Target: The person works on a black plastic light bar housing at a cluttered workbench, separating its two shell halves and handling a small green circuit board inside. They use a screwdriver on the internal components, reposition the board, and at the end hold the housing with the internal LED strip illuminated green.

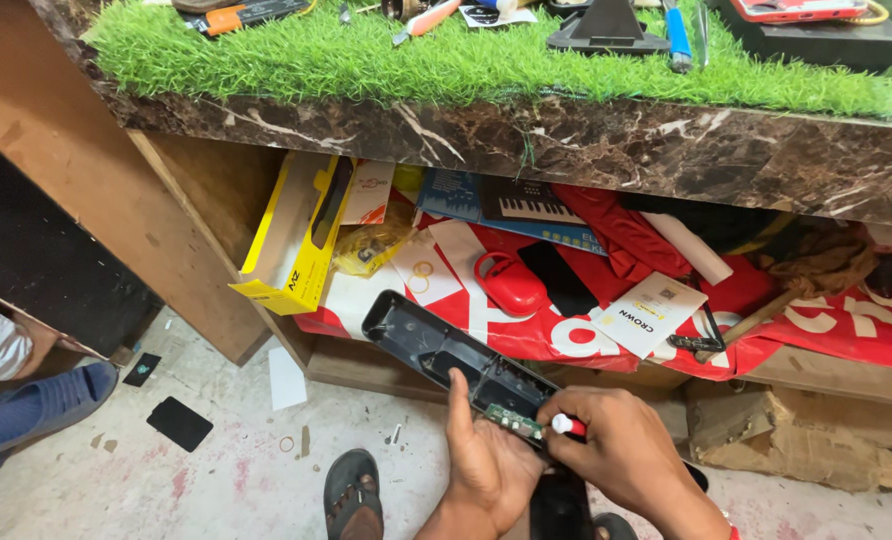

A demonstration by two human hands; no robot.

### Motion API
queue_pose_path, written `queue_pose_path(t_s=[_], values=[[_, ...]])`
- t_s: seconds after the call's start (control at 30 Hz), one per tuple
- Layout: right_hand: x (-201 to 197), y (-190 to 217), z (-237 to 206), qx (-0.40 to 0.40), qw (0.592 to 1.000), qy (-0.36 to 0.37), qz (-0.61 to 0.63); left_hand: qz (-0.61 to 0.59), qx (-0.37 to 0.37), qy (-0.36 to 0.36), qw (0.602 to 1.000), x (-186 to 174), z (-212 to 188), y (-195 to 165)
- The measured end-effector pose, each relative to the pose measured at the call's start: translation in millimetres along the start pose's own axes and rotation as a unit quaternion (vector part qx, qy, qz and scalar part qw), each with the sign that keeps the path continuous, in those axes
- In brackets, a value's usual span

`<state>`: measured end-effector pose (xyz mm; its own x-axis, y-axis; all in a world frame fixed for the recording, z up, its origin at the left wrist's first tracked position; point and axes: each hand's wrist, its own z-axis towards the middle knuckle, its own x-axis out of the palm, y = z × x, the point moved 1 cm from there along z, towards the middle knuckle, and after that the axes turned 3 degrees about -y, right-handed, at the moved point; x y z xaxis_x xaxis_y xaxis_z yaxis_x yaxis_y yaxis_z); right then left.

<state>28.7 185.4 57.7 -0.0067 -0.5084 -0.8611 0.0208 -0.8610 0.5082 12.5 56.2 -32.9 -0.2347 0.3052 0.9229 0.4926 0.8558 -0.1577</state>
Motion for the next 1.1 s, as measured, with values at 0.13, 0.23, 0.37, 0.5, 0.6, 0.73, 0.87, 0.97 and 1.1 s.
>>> queue_pose_path(t_s=[0.13,0.23,0.37,0.5,0.6,0.73,0.87,0.97,1.1], values=[[5,0,1,-0.008,1.0,-0.005,0.013,-0.017,0.036,0.028,0.999,-1,5,-2],[8,-1,0,-0.019,0.999,-0.015,0.027,-0.019,0.047,0.052,0.997,-2,7,-5],[12,-3,0,-0.055,0.996,-0.037,0.066,-0.009,0.051,0.001,0.999,1,8,-16],[14,-6,0,-0.11,0.984,-0.059,0.128,0.01,0.069,0.019,0.997,11,8,-35],[16,-8,0,-0.108,0.981,-0.061,0.149,0.019,0.095,0.016,0.995,16,7,-47],[14,-11,-2,-0.078,0.979,-0.05,0.18,0.047,0.142,0.036,0.988,18,6,-59],[12,-13,-6,-0.055,0.973,-0.045,0.22,0.084,0.196,0.045,0.976,16,9,-63],[11,-15,-6,-0.034,0.971,-0.047,0.232,0.078,0.236,0.031,0.968,13,11,-62],[11,-24,-6,0.028,0.966,-0.031,0.256,0.038,0.254,0.028,0.966,12,12,-67]])
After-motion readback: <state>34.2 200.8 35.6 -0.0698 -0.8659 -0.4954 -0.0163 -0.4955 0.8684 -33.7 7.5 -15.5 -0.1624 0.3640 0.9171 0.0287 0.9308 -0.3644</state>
